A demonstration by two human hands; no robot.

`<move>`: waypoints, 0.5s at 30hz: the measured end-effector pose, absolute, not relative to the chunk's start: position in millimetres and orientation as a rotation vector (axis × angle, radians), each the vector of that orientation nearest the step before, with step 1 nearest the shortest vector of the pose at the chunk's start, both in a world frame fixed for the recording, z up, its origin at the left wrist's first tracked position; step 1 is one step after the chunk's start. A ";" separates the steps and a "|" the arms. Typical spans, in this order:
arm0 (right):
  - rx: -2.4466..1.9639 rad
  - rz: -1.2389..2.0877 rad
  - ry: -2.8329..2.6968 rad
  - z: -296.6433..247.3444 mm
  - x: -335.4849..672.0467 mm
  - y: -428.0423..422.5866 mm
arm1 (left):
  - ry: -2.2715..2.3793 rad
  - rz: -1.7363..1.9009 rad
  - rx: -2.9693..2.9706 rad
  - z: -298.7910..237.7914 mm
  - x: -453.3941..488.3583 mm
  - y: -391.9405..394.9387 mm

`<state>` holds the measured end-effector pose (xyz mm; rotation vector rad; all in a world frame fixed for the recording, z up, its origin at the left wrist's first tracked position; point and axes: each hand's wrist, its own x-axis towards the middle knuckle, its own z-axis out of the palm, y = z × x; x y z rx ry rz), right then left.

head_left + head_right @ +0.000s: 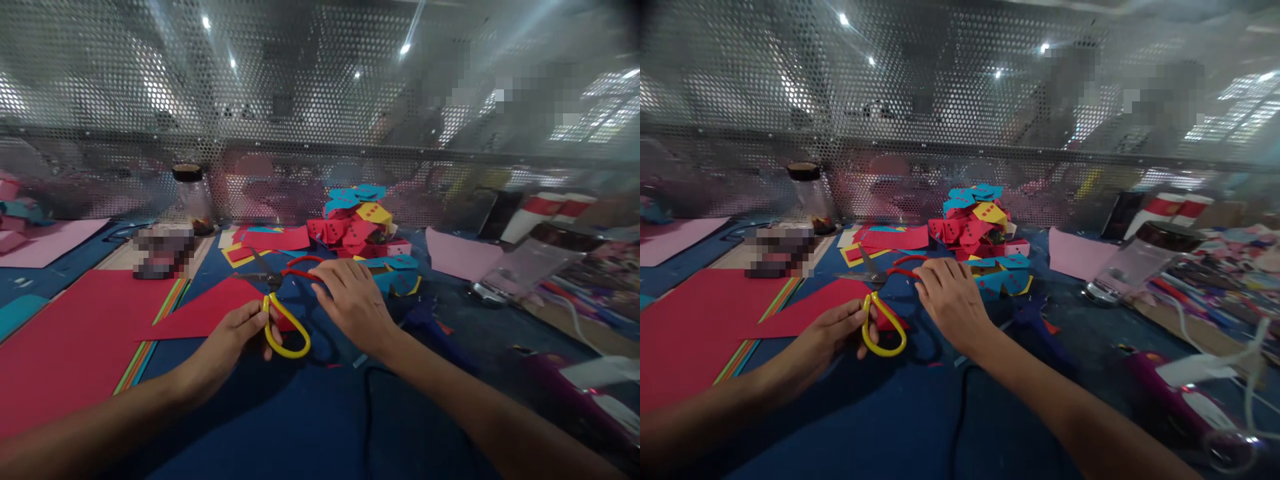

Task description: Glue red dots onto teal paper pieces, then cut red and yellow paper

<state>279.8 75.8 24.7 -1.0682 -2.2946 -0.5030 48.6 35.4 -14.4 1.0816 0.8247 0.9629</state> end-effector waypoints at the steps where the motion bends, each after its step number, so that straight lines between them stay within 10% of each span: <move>1: -1.038 -0.474 -2.269 26.0 279.0 73.5 | 0.822 0.985 1.087 -14.0 48.4 35.8; 15: -0.962 1.271 -1.661 9.4 249.5 58.2 | 0.757 0.860 1.213 -1.9 62.9 23.9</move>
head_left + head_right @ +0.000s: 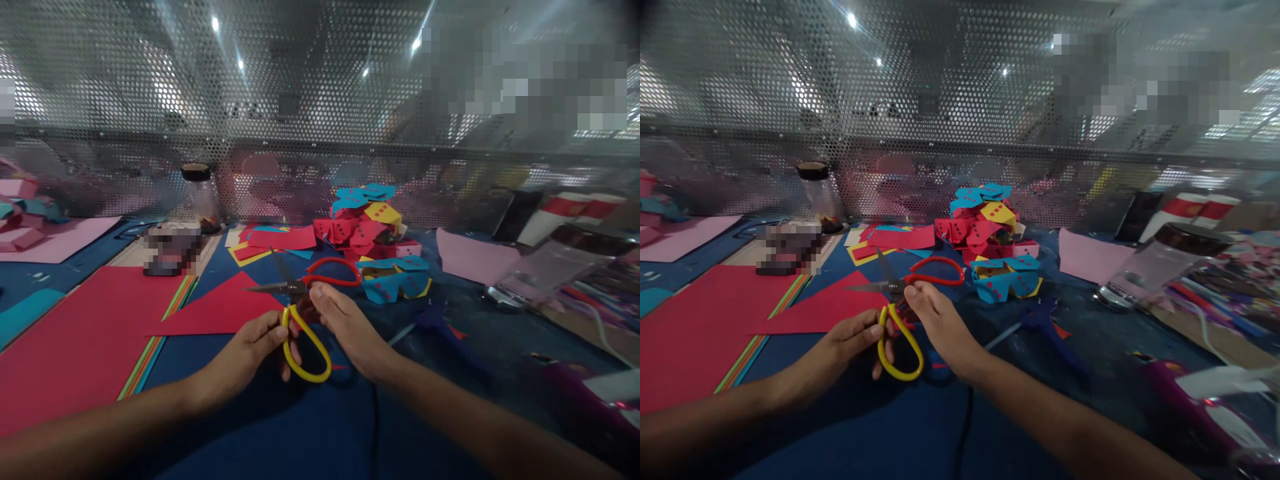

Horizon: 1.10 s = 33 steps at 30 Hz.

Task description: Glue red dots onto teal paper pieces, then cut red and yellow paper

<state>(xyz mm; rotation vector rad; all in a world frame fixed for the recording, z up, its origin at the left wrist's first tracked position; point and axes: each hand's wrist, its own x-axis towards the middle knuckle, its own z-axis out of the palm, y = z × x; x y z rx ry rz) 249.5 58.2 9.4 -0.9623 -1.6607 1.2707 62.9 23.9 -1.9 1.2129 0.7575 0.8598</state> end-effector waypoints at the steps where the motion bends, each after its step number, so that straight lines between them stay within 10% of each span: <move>1: -0.963 1.301 -1.614 9.1 248.2 57.1 | 0.749 0.842 1.217 -3.7 64.7 22.7; 22: -1.058 1.406 -1.364 13.3 247.2 50.8 | 0.727 0.655 1.383 4.1 67.5 15.8; 33: -1.185 1.324 -1.495 31.9 277.0 81.1 | 1.798 0.551 2.384 -12.3 -40.6 58.6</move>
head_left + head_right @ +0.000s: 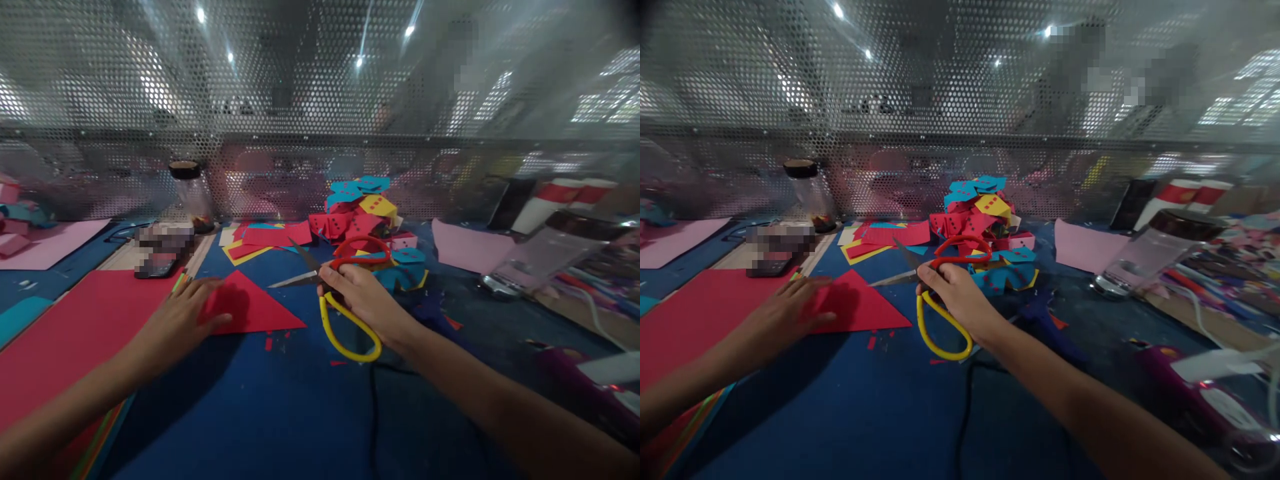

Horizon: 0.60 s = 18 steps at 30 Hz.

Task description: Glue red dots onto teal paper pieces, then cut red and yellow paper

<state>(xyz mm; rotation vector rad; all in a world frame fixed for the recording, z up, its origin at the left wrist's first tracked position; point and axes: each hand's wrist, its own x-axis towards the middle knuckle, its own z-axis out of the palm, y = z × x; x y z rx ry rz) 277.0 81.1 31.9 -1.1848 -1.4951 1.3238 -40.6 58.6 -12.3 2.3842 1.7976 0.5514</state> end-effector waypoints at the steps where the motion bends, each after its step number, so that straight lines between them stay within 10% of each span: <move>1: -1.191 1.317 -1.508 31.2 278.2 82.6 | 1.863 0.500 2.404 -19.7 -46.0 60.6; 18: -1.248 1.325 -1.507 24.0 281.6 87.8 | 1.953 0.684 2.151 -26.0 -43.6 57.4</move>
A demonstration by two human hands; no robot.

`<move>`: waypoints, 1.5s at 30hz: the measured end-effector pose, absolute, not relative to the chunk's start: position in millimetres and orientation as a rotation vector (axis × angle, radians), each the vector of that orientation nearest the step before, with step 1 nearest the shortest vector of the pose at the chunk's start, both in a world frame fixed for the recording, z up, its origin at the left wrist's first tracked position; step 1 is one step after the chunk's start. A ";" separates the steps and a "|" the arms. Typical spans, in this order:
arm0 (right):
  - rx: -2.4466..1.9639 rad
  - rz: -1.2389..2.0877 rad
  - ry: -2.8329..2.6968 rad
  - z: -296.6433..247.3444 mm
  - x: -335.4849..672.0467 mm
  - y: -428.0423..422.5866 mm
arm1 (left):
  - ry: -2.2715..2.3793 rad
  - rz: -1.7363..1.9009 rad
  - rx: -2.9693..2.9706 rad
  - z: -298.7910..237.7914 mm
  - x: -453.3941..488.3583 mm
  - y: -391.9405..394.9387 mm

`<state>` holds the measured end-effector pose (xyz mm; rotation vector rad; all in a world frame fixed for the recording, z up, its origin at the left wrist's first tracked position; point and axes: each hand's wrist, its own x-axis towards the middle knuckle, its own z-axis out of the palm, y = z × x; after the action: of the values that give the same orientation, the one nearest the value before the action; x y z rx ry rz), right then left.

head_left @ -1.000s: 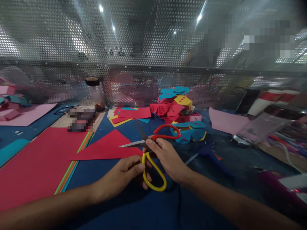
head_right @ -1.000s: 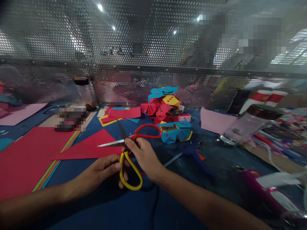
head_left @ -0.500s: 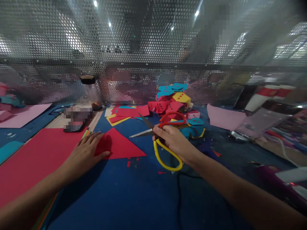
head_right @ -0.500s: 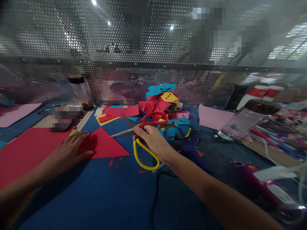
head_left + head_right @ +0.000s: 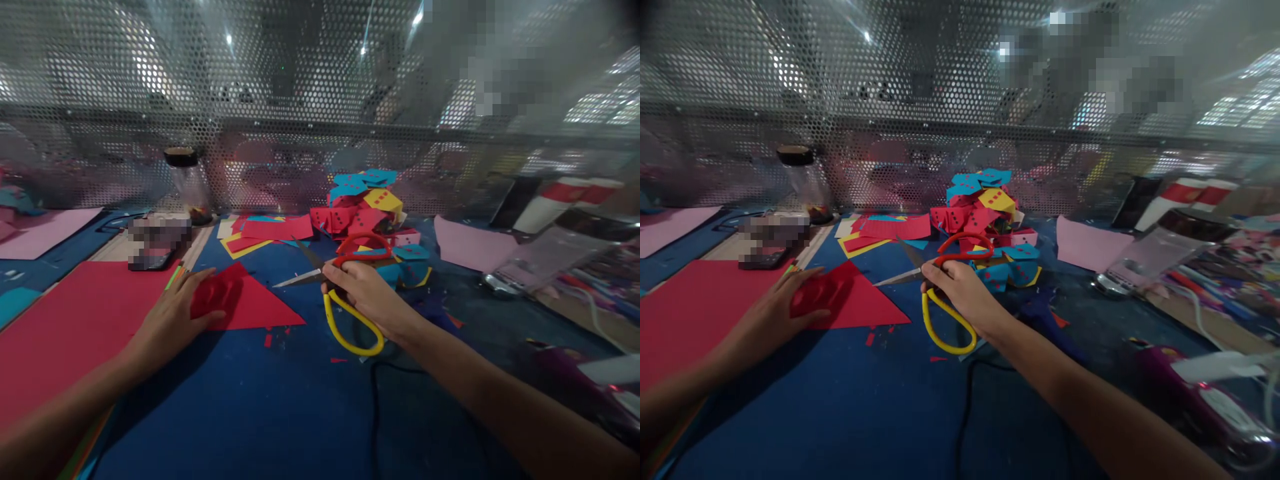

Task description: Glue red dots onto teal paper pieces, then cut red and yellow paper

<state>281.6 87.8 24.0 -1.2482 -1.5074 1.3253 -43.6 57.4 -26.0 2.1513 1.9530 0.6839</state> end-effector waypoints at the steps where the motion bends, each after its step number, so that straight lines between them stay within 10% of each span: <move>1: -1.257 1.330 -1.513 25.2 281.2 87.0 | 1.949 0.730 2.134 -25.8 -43.4 57.4; 45: -1.325 1.638 -2.306 43.6 305.5 89.6 | 1.780 1.257 1.726 -1.2 -39.3 45.9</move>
<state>305.5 89.6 43.6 -1.3246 -2.3064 1.6384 -39.3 45.9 -1.2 1.7260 1.7802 1.2566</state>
